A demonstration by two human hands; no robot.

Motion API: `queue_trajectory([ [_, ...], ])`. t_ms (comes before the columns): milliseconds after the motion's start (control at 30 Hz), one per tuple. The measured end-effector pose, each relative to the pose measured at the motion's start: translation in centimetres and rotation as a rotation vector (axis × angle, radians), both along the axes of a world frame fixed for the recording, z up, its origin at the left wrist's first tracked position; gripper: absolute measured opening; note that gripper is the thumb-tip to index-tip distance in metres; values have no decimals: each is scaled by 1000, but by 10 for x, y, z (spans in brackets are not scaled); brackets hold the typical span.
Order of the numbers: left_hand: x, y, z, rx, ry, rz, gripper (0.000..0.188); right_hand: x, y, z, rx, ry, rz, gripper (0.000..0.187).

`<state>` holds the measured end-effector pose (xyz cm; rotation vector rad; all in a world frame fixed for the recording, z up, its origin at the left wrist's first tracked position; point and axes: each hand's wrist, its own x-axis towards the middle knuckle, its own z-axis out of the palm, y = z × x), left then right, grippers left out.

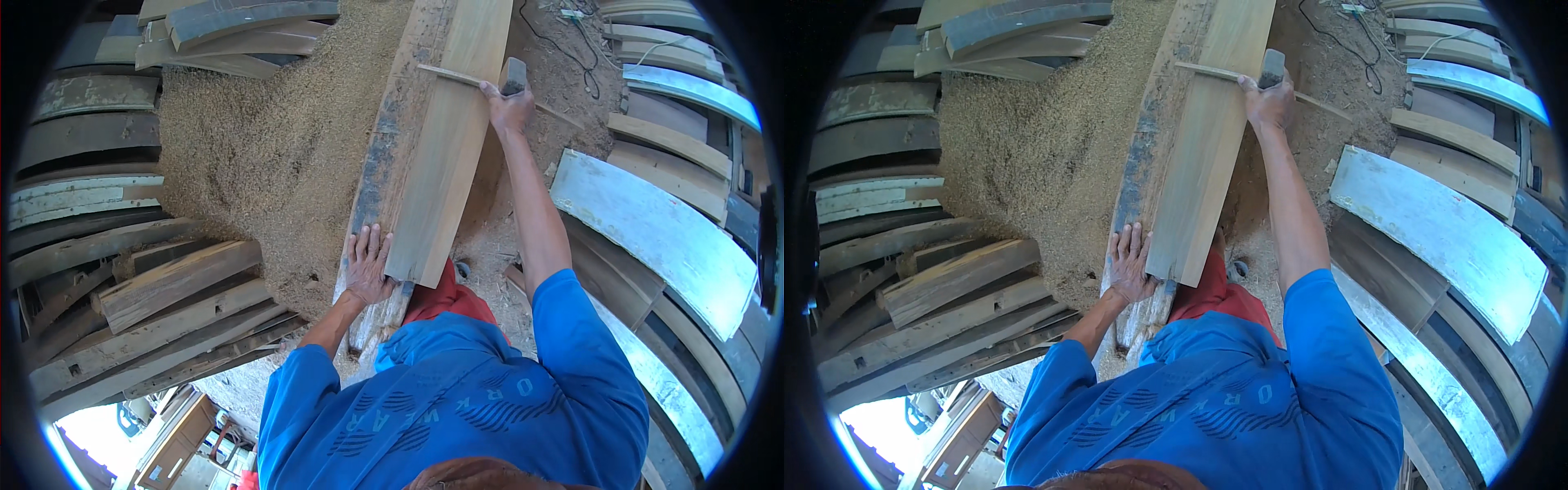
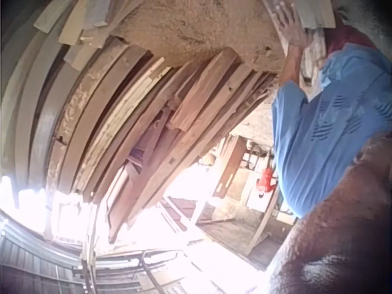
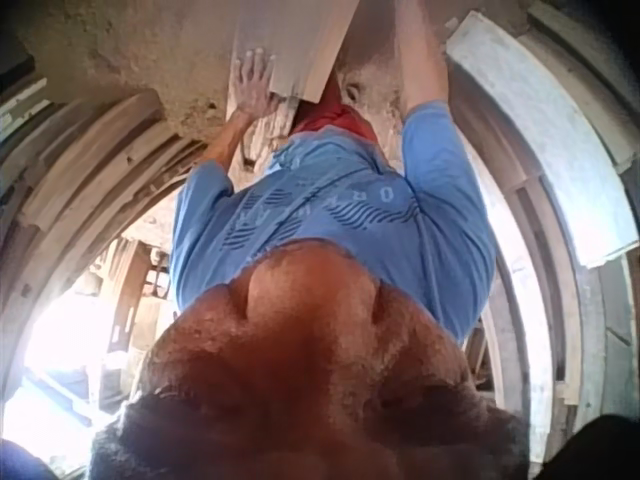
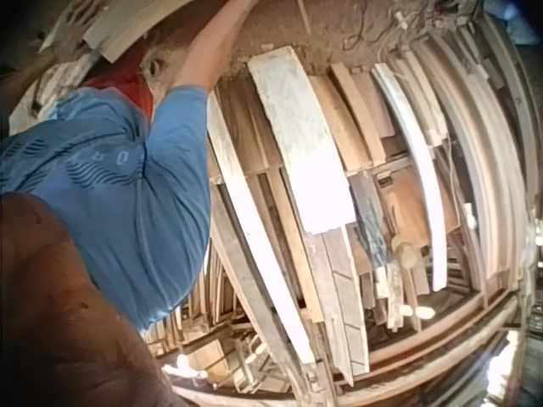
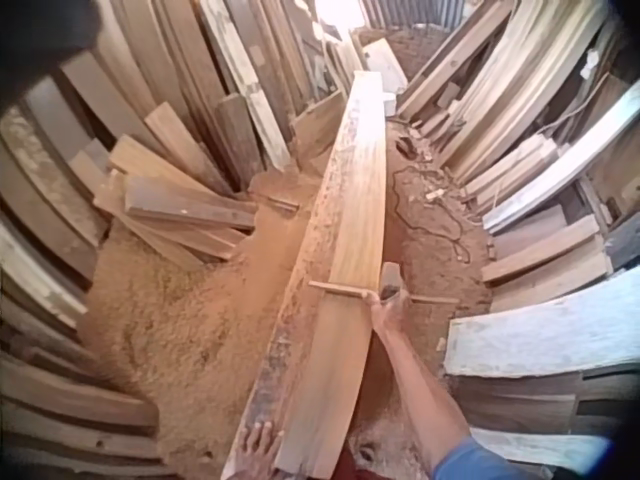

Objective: The person planes a wooden board using an electric planer, marks it with a pencil, sets a wooden marking gauge with a ruler, and scores lines along the board with the marking gauge.

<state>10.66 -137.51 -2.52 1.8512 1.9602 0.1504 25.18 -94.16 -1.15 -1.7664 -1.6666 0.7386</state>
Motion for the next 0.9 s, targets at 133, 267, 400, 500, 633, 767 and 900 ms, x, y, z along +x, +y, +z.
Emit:
queue_trajectory([
  [133, -4, 0, 9, -36, 8, -6, 98, 9, -1, 2, -59, 43, 34, 64],
  [267, -17, 44, 54, -86, -182, -49, 96, 21, -30, 18, -119, 81, 58, 71],
  [400, 6, 129, 25, 6, -312, 396, 63, 6, -63, 7, -127, 55, 5, 76],
  [500, 47, 212, 23, 99, -89, 748, 40, 1, -39, -13, -84, 26, -15, 78],
  [633, 56, 225, 27, 122, -43, 720, 35, -4, 36, -24, 185, 183, -43, 59],
  [767, 50, 228, 24, 130, -22, 720, 36, -19, 90, -31, 152, 54, -81, 52],
  [900, 56, 232, 21, 116, -19, 708, 37, -25, 178, -34, 203, -84, -104, 56],
])
